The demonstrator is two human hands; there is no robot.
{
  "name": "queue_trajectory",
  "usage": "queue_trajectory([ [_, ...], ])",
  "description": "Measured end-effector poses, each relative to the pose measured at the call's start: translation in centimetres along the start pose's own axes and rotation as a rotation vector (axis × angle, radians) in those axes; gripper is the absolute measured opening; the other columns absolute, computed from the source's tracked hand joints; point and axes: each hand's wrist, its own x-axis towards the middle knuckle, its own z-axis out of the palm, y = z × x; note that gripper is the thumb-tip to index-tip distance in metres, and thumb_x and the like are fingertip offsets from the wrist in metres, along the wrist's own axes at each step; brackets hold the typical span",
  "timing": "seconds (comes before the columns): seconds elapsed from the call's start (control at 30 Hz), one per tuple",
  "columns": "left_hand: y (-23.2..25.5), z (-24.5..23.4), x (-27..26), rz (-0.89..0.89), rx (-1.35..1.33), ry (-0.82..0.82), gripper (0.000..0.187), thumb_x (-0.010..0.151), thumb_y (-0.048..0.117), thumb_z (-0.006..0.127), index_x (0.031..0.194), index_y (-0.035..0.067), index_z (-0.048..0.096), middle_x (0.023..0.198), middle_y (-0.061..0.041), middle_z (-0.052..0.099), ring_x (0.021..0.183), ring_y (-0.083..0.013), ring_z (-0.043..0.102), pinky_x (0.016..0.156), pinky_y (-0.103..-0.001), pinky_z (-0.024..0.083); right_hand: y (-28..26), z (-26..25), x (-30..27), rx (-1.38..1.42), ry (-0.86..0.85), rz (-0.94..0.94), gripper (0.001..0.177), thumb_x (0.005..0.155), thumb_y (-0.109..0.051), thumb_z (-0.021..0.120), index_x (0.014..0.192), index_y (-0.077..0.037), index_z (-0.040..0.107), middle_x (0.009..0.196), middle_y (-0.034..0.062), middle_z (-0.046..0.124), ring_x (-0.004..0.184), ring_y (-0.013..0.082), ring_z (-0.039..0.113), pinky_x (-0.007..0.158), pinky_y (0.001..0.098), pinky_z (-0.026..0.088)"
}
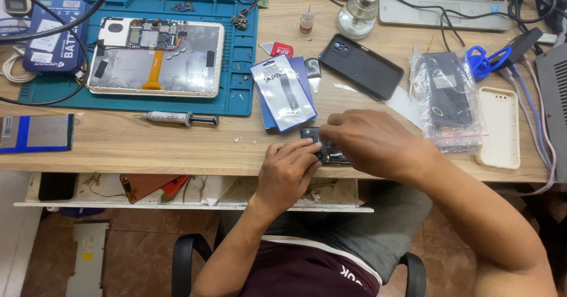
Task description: The person uses a screwdriver to remove screws from the back of a smartphone. They then use a prying tool to lift and separate the back cover from the phone's body.
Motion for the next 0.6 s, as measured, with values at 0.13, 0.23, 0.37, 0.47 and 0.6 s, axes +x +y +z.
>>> queue_trajectory([
  [0.13, -0.1, 0.1, -0.1, 0.004, 0.024, -0.006, 0.007, 0.082, 0.019, 0.063, 0.078, 0.014, 0.061, 0.098, 0.003, 0.067, 0.102, -0.0135, 0.059, 0.080, -0.030, 0.038, -0.4, -1.4, 0.2, -0.119, -0.074, 0.107, 0.013, 0.084, -0.027, 0.058, 0.091, -0.016, 0.058, 0.068, 0.0018, 0.064, 0.063, 0.0176, 0.063, 0.054, 0.0316, 0.052],
  [0.23, 0.1, -0.1, 0.1, -0.011, 0.010, -0.012, 0.006, 0.082, 0.018, 0.063, 0.078, 0.013, 0.062, 0.097, 0.002, 0.068, 0.101, -0.0141, 0.060, 0.079, -0.031, 0.038, -0.7, -1.9, 0.0, -0.087, -0.080, 0.063, 0.011, 0.087, -0.020, 0.054, 0.088, -0.016, 0.064, 0.069, 0.0026, 0.066, 0.063, 0.0167, 0.065, 0.055, 0.0306, 0.053],
  [0.37, 0.1, -0.1, 0.0, -0.010, 0.009, -0.003, 0.006, 0.081, 0.017, 0.064, 0.078, 0.013, 0.062, 0.096, 0.003, 0.068, 0.101, -0.0140, 0.060, 0.079, -0.030, 0.039, -0.9, -1.3, 0.1, -0.071, -0.053, 0.069, 0.015, 0.086, -0.020, 0.054, 0.099, -0.016, 0.059, 0.069, 0.0056, 0.064, 0.062, 0.0226, 0.064, 0.053, 0.0376, 0.053],
  [0.47, 0.0, 0.0, -0.1, -0.005, 0.008, 0.008, 0.006, 0.082, 0.018, 0.063, 0.077, 0.014, 0.061, 0.096, 0.003, 0.068, 0.101, -0.0137, 0.060, 0.079, -0.030, 0.039, -0.9, -1.0, 0.1, -0.068, -0.051, 0.082, 0.022, 0.087, -0.018, 0.052, 0.108, -0.017, 0.052, 0.069, 0.0058, 0.063, 0.061, 0.0233, 0.064, 0.052, 0.0382, 0.053],
  [0.6, 0.1, 0.0, 0.0, -0.007, 0.005, 0.019, 0.008, 0.082, 0.019, 0.063, 0.077, 0.014, 0.061, 0.095, 0.003, 0.068, 0.100, -0.0138, 0.060, 0.080, -0.031, 0.039, -0.8, -0.6, 0.4, -0.092, -0.074, 0.142, 0.038, 0.088, -0.025, 0.053, 0.123, -0.017, 0.041, 0.066, 0.0044, 0.064, 0.058, 0.0207, 0.064, 0.050, 0.0356, 0.052],
])
